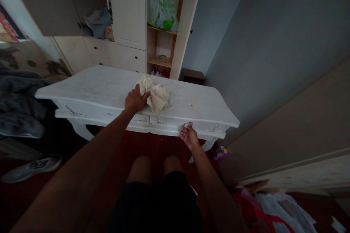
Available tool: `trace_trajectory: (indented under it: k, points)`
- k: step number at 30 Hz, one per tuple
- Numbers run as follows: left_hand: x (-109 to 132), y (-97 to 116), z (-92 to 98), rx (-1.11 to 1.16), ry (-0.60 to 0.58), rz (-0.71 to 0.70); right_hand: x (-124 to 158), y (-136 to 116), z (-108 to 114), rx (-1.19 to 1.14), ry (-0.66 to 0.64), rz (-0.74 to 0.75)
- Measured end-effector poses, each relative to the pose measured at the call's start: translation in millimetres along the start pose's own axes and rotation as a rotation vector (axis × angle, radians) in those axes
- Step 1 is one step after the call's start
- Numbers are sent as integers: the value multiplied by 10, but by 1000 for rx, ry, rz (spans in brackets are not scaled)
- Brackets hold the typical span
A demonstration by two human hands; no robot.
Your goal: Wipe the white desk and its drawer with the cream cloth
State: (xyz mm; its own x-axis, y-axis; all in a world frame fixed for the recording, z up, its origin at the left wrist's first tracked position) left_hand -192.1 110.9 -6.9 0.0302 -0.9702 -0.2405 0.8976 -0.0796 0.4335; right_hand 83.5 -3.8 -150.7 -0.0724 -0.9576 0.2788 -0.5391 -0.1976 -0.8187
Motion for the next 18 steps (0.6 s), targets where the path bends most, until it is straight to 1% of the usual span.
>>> trace_trajectory:
  k: [4,7,9,11,12,13,15,16,18]
  points:
    - [-6,-11,-7,2,-5,-3,56,-29,-2,11,47,-59]
    - [-16,-17,12,7,-11,-16,144,-92,25,145,45,-155]
    - [-27,-16,21,3,-55,-43,233,-144,10,287,-27,-254]
    - [-34,-4,16,7,-123,-92,344,-228,-74,439,-162,-322]
    - [-37,2,11,14,-154,-116,400,-292,-148,511,-244,-325]
    - [-38,7,6,22,-178,-135,452,-374,-241,577,-324,-301]
    - [-41,8,-8,26,-203,-154,520,-594,-472,667,-464,-178]
    - [-43,4,-16,21,-208,-162,526,-727,-591,679,-493,-90]
    - [-46,-9,-33,18,-212,-185,467,-997,-809,664,-476,75]
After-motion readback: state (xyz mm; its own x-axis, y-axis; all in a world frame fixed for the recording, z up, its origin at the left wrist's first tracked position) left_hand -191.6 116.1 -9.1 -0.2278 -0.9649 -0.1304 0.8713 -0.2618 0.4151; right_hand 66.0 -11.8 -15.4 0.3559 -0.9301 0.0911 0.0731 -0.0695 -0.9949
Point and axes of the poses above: each hand's wrist, its own x-axis away from the middle knuckle, its own z-axis out of the back of the hand, y = z × x, the point moved 4 cm from there along -x, towards the middle knuckle, and after that the axes turned 8 degrees about -y, right-handed, at the moved point
